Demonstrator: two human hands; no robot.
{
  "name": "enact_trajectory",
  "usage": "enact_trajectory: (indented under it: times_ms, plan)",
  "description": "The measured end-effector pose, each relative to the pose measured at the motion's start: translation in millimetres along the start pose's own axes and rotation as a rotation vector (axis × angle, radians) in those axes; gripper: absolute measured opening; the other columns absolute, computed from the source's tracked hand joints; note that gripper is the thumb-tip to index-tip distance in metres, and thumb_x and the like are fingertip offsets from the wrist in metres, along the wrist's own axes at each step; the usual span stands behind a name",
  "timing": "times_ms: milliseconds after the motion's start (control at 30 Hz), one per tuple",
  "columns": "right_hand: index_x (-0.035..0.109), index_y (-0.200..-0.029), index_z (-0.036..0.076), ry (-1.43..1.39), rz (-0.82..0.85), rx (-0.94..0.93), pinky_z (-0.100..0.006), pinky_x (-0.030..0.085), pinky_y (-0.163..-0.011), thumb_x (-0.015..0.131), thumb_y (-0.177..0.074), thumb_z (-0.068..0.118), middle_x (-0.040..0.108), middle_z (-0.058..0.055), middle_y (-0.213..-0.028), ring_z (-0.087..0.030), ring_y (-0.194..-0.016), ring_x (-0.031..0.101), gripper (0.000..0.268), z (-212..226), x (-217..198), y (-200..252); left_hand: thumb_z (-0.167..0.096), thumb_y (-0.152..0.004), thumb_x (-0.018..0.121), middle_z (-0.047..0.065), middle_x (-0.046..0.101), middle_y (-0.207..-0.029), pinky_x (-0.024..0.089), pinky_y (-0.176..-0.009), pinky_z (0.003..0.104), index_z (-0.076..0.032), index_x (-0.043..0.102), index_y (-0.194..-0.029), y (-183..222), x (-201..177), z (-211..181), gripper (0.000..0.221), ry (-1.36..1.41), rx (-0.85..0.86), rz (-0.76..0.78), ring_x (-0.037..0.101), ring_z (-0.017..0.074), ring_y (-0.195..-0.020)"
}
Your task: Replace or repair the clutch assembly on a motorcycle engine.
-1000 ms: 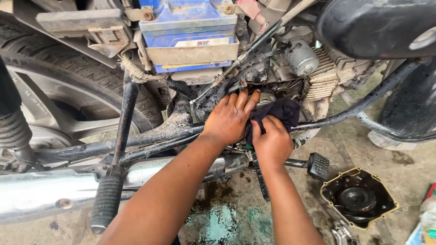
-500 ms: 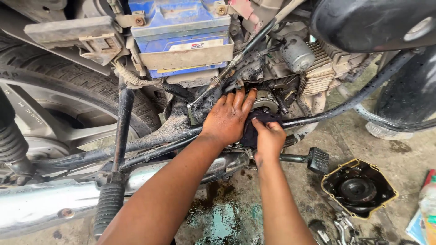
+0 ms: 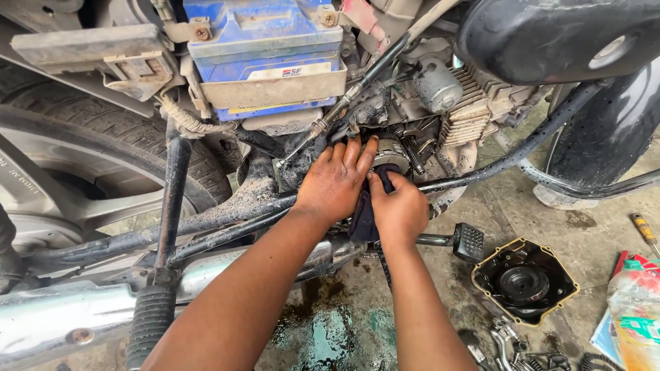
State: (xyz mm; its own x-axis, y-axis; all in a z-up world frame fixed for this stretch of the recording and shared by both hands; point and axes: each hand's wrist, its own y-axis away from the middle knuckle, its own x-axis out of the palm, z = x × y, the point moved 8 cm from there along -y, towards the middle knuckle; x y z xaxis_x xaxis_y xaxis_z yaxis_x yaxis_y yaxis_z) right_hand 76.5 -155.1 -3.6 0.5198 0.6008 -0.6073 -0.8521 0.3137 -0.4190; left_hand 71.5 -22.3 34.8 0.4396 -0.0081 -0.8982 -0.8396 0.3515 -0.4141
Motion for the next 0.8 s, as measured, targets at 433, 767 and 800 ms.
enact_trajectory:
  times_ms: [433, 767, 800]
  plan:
    - [0.079, -0.098, 0.006, -0.425, -0.122, 0.064, -0.026, 0.055, -0.069, 0.089, -0.076, 0.035, 0.079, -0.012, -0.082, -0.013, -0.070, 0.073, 0.038, -32.2, 17.5, 3.9, -0.020, -0.087, 0.057, 0.025, 0.047, -0.143, 0.044, -0.099, 0.042, -0.004, 0.028, -0.154, 0.3, -0.4, -0.1, 0.075, -0.013, 0.013, -0.054, 0.055, 0.0328, -0.116]
    - [0.085, -0.101, 0.013, -0.221, 0.136, 0.352, -0.041, 0.053, -0.066, 0.086, -0.086, 0.041, 0.077, -0.018, -0.075, -0.034, -0.072, 0.072, 0.032, -18.8, 18.1, 7.8, -0.024, -0.097, 0.054, 0.022, 0.049, -0.138, 0.043, -0.102, 0.043, -0.003, 0.026, -0.157, -0.5, 3.0, -0.2, 0.069, 0.040, 0.004, 0.004, 0.055, 0.0336, -0.120]
    - [0.084, -0.101, 0.014, -0.210, 0.142, 0.330, -0.042, 0.052, -0.064, 0.087, -0.085, 0.040, 0.074, -0.019, -0.072, -0.034, -0.070, 0.070, 0.031, -18.4, 17.6, 6.8, -0.023, -0.096, 0.054, 0.023, 0.048, -0.140, 0.044, -0.101, 0.042, -0.003, 0.025, -0.157, -0.4, 3.4, -0.7, 0.070, 0.022, 0.009, 0.024, 0.055, 0.0331, -0.119]
